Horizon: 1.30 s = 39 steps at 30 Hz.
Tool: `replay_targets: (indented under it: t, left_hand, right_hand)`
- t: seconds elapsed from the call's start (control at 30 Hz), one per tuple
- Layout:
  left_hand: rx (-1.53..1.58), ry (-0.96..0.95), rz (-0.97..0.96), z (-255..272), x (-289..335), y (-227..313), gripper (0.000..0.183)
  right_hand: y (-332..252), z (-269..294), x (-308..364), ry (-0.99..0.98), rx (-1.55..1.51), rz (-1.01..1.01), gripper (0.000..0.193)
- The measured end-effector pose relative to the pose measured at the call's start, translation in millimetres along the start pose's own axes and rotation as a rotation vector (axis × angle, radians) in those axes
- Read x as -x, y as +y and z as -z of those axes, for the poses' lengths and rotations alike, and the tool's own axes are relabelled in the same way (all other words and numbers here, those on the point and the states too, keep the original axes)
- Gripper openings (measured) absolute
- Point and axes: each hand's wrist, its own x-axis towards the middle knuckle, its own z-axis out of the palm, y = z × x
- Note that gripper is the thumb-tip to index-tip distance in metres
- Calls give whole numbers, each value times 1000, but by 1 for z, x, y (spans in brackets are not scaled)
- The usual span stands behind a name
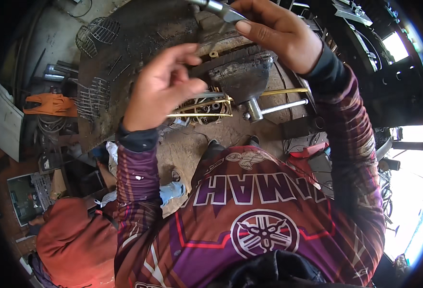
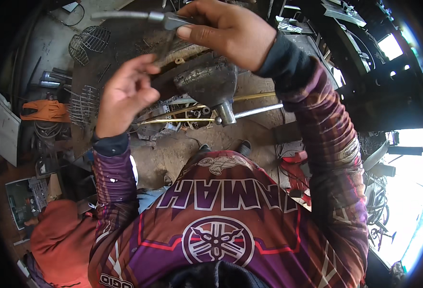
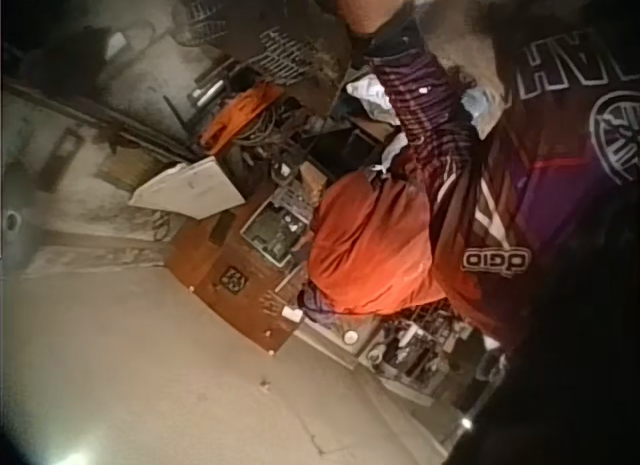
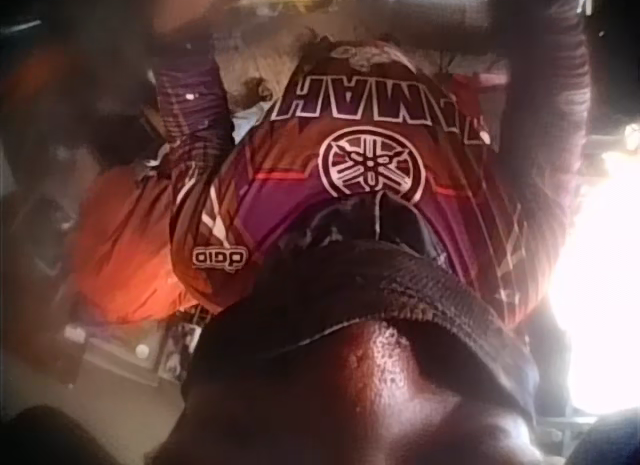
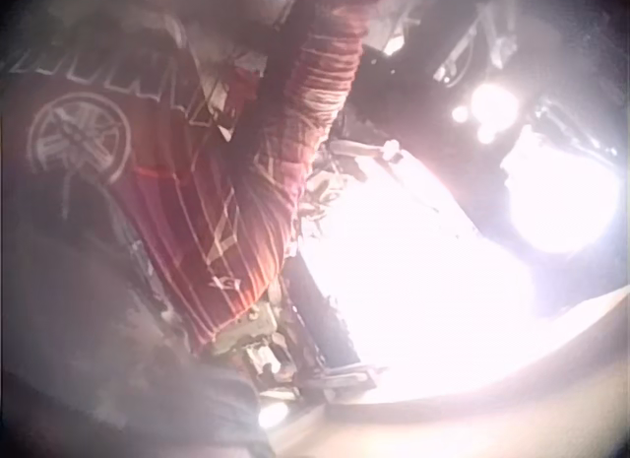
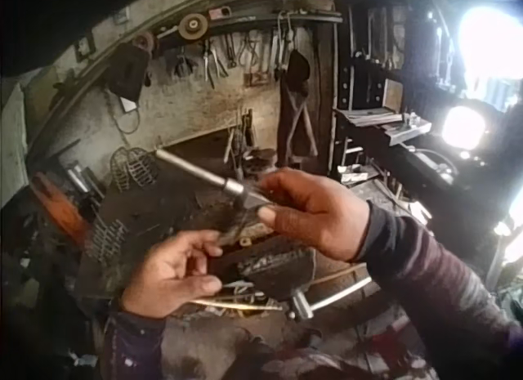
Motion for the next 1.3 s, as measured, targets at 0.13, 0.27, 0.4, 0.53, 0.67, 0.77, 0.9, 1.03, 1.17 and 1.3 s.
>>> replay_targets:
  t: [0.13,0.27,0.4,0.53,0.67,0.77,0.9,1.03,1.17,1.3]
  left_hand:
    - [-10,163,-38,38,-1,-11,40]
    - [84,144,-30,55,-5,-25,46]
    - [100,81,-78,49,-17,-37,49]
    - [-77,39,-76,49,-24,-37,43]
    - [-86,35,-110,51,-25,-36,36]
    - [-149,32,-163,53,-24,-36,34]
    - [-252,20,-137,52,-19,-31,33]
    - [-316,-19,-126,53,-19,-21,32]
    - [-464,-3,-97,63,-35,-26,32]
    - [-334,-95,-111,73,-49,-35,31]
  right_hand:
    - [8,14,-25,-78,612,208,36]
    - [8,5,-34,-104,738,312,42]
    - [-1,0,-34,-118,842,209,46]
    - [3,-4,-38,-124,880,189,46]
    - [-2,-8,-43,-140,829,104,45]
    - [12,-1,-46,-153,857,183,44]
    - [20,2,-51,-195,836,250,46]
    - [13,-1,-52,-229,808,173,48]
    - [-1,-8,-49,-198,818,141,48]
    - [-21,-9,-42,-183,785,-59,47]
